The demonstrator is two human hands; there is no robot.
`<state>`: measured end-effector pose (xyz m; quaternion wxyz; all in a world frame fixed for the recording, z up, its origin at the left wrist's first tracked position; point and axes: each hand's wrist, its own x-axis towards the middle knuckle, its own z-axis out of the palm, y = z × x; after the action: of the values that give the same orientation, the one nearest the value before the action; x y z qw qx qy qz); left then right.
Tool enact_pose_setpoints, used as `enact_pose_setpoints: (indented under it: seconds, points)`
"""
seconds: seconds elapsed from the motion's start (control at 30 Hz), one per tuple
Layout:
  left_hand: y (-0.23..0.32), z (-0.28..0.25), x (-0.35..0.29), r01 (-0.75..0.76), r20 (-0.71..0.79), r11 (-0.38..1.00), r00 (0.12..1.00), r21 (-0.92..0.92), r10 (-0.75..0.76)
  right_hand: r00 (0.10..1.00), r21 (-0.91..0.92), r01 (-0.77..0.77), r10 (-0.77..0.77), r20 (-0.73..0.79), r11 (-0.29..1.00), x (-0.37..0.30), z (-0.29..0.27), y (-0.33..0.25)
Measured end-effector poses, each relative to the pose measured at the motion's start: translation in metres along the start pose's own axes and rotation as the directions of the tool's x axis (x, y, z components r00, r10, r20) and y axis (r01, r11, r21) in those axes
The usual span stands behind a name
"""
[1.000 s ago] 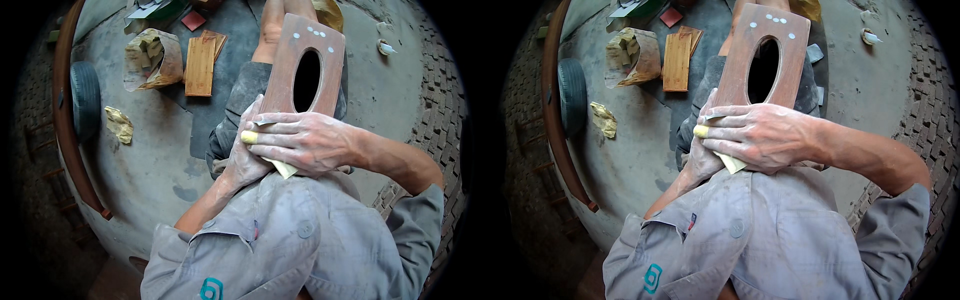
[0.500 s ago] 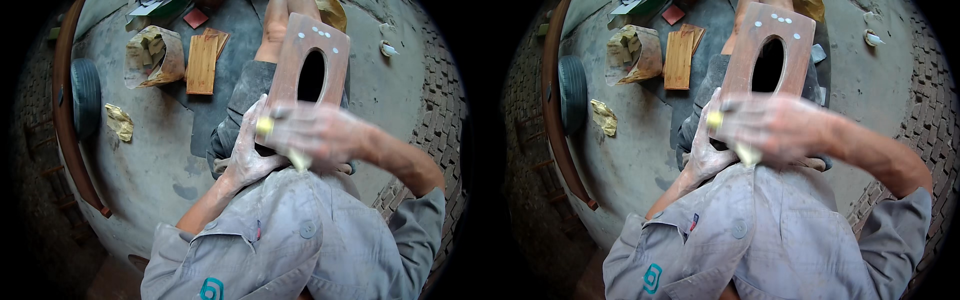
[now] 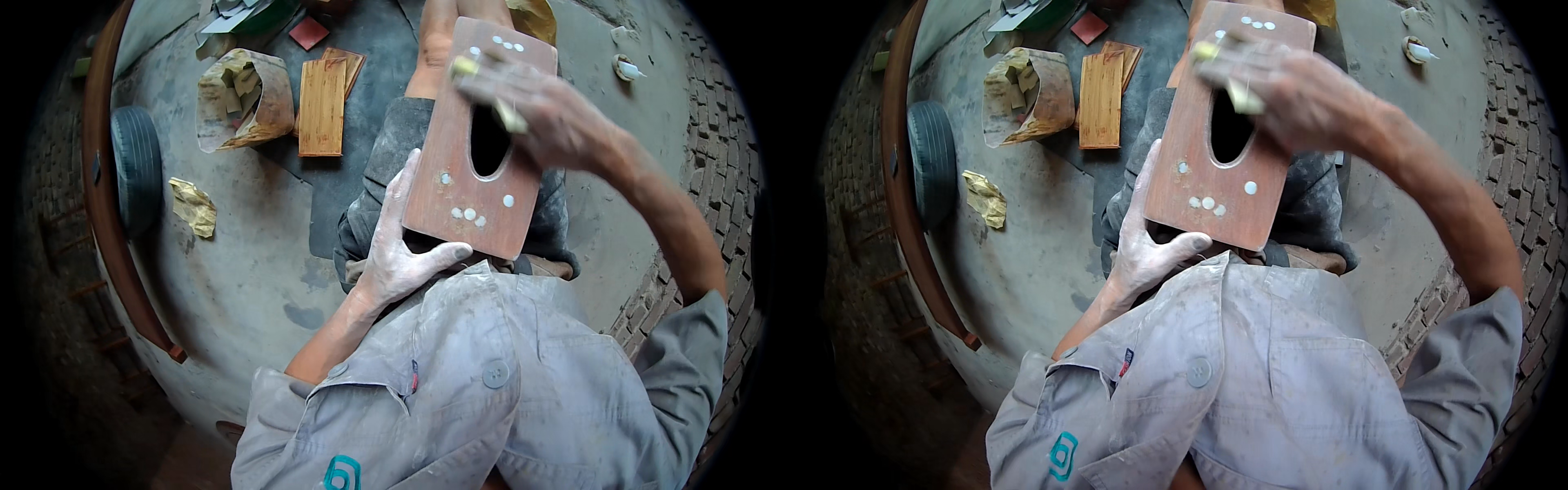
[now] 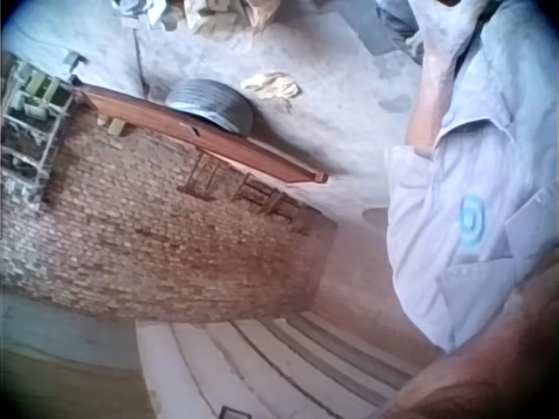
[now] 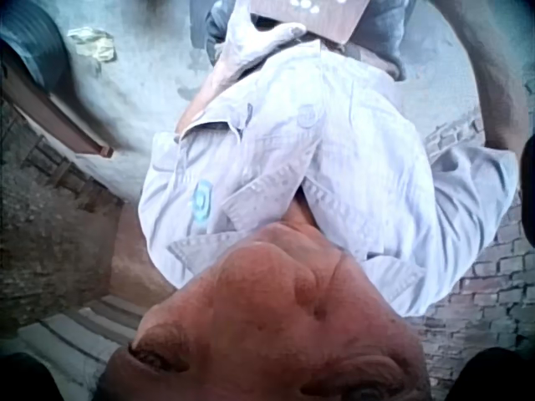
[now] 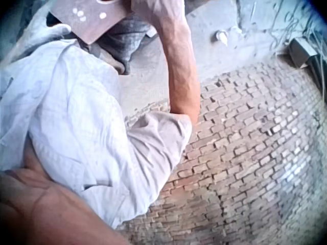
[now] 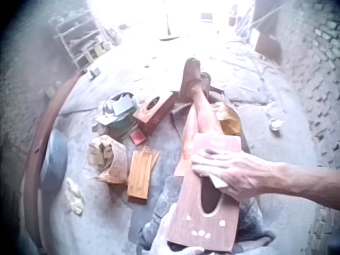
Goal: The person sits on the floor and sands a rectangular wooden piece with a central oval cutout using a sanding block. They repeatedly rub the surface and edges, occasionally flipping the piece to work on different sides.
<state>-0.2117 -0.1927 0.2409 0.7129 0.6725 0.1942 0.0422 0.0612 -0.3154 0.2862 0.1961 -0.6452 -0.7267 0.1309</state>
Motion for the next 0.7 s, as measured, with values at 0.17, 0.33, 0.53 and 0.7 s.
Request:
enact_pose_setpoints:
  seconds: [0.17, 0.33, 0.53, 0.7]
  points:
    - [0.004, 0.002, 0.003, -0.057, 0.002, 0.996, 0.998, 0.067, 0.057, 0.979, 0.085, 0.202, -0.202, -0.009, 0.976, -0.004, 0.02, -0.045]
    - [0.007, 0.01, 0.004, 0.068, -0.011, 0.979, 0.997, -0.193, -0.071, 0.984, -0.25, -0.179, 0.171, -0.054, 0.952, 0.021, 0.002, 0.058]
    - [0.004, 0.007, 0.0, -0.035, -0.01, 0.998, 0.999, 0.056, 0.036, 0.982, -0.144, -0.046, 0.071, 0.173, 0.988, 0.044, -0.025, 0.026]
    - [0.0, 0.008, -0.002, 0.062, -0.007, 0.998, 0.998, -0.012, -0.062, 0.909, 0.026, -0.337, 0.318, 0.268, 0.941, 0.039, -0.024, 0.012]
